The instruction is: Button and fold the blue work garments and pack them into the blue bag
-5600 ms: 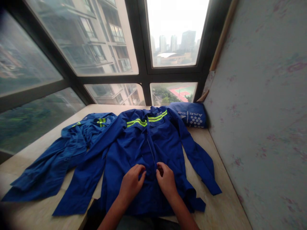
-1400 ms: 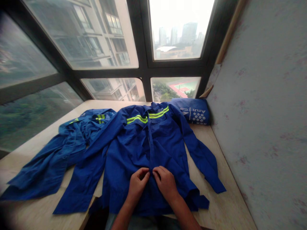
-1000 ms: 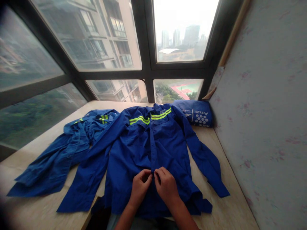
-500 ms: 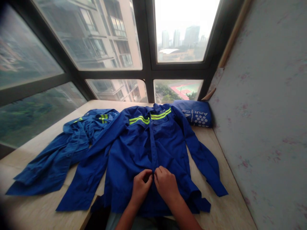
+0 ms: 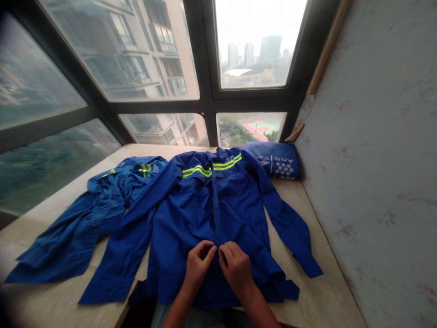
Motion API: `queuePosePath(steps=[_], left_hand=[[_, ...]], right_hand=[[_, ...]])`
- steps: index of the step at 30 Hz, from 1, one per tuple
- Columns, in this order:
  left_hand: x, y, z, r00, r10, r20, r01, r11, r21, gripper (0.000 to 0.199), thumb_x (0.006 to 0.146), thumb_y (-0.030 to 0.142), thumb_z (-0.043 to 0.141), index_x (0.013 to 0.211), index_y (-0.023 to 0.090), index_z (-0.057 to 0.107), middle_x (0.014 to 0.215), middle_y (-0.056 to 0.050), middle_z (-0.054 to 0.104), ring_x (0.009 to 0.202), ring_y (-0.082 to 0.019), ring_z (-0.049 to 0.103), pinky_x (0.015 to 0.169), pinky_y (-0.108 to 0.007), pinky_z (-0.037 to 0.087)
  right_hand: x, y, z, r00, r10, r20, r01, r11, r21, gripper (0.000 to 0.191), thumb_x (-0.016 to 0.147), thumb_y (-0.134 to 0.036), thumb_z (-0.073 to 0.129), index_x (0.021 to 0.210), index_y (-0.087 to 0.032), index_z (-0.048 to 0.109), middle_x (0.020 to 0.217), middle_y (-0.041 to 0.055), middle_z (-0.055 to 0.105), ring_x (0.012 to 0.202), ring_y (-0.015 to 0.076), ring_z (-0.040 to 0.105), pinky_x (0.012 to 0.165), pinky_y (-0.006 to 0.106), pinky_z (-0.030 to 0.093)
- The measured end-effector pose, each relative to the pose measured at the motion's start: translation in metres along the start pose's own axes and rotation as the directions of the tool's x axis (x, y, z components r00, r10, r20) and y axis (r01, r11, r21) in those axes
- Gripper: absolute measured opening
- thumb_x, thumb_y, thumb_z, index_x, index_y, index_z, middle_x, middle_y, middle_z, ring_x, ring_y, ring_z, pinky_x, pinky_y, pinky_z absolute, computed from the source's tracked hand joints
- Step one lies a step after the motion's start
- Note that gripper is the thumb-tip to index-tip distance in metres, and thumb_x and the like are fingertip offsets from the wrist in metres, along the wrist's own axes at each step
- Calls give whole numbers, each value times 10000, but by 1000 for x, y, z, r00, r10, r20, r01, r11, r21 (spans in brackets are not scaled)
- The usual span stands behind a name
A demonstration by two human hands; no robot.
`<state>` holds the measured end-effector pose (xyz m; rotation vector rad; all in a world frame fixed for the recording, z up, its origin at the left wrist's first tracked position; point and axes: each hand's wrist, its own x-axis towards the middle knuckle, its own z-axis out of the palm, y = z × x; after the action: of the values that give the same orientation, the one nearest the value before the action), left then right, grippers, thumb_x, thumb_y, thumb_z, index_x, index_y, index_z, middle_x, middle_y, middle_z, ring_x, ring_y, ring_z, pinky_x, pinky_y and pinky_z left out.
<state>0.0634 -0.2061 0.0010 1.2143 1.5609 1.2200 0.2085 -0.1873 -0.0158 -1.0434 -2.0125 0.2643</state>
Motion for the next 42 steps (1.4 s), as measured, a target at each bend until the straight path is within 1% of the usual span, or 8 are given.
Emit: queuePosePath(steps=[5,10,15,22,31,34,37,42], left_hand=[[3,2,1,1000,-29,-3,29,999,25,264,820,426,658,787,165,678,729,-18,700,707,-179,652,672,-255,505],[5,0,0,999,-47,-5,47,999,22,260,808,424,659,801,164,674,735,-21,699,722,-190,658,688,-269,509],[6,-2,1,996,-61,-58,61,998,-10,253,798,420,657,816,168,670,759,-30,708,745,-201,673,714,-285,524],[4,-5,3,997,-15,-81,17,999,31,250,812,423,645,817,175,678,746,-26,708,713,-194,671,684,-278,522],[2,-2,3,997,-43,-71,44,999,10,284,812,456,640,824,175,682,768,-40,720,749,-210,679,726,-302,535],[1,-2,3,996,-46,-78,48,999,18,292,807,463,642,831,175,680,776,-45,720,756,-215,678,735,-311,541],[1,-4,3,996,-39,-82,41,999,15,292,802,461,650,835,172,679,780,-45,720,759,-215,680,735,-311,544],[2,-5,0,995,-36,-90,36,999,-11,294,796,461,665,854,174,680,795,-46,723,772,-216,687,734,-309,551]], right_hand=[[0,-3,-2,1000,-31,-4,31,999,-36,147,956,-119,495,897,-201,602,814,46,671,760,177,638,714,286,468],[0,-5,0,999,9,33,-7,997,-72,174,967,-138,465,871,-204,594,790,44,658,739,178,629,698,290,466],[0,-4,2,999,23,39,-19,995,-100,210,965,-134,430,843,-208,584,776,45,642,730,185,624,687,296,467],[-2,-4,2,999,17,37,-15,999,-42,142,987,-258,481,962,-205,610,876,70,673,806,194,653,710,290,491],[-5,-1,6,997,41,64,-37,998,-59,275,1014,-204,392,867,-205,625,771,43,662,719,177,641,678,277,459],[-3,0,5,993,88,82,-86,996,-20,283,1008,-207,389,859,-202,630,776,46,665,730,183,642,690,282,463],[4,1,1,971,175,164,-193,976,99,259,989,-218,411,879,-201,645,825,49,682,773,186,652,726,288,477],[20,4,-6,889,340,306,-434,839,329,233,937,-301,504,809,-199,670,762,31,690,716,181,644,669,275,479]])
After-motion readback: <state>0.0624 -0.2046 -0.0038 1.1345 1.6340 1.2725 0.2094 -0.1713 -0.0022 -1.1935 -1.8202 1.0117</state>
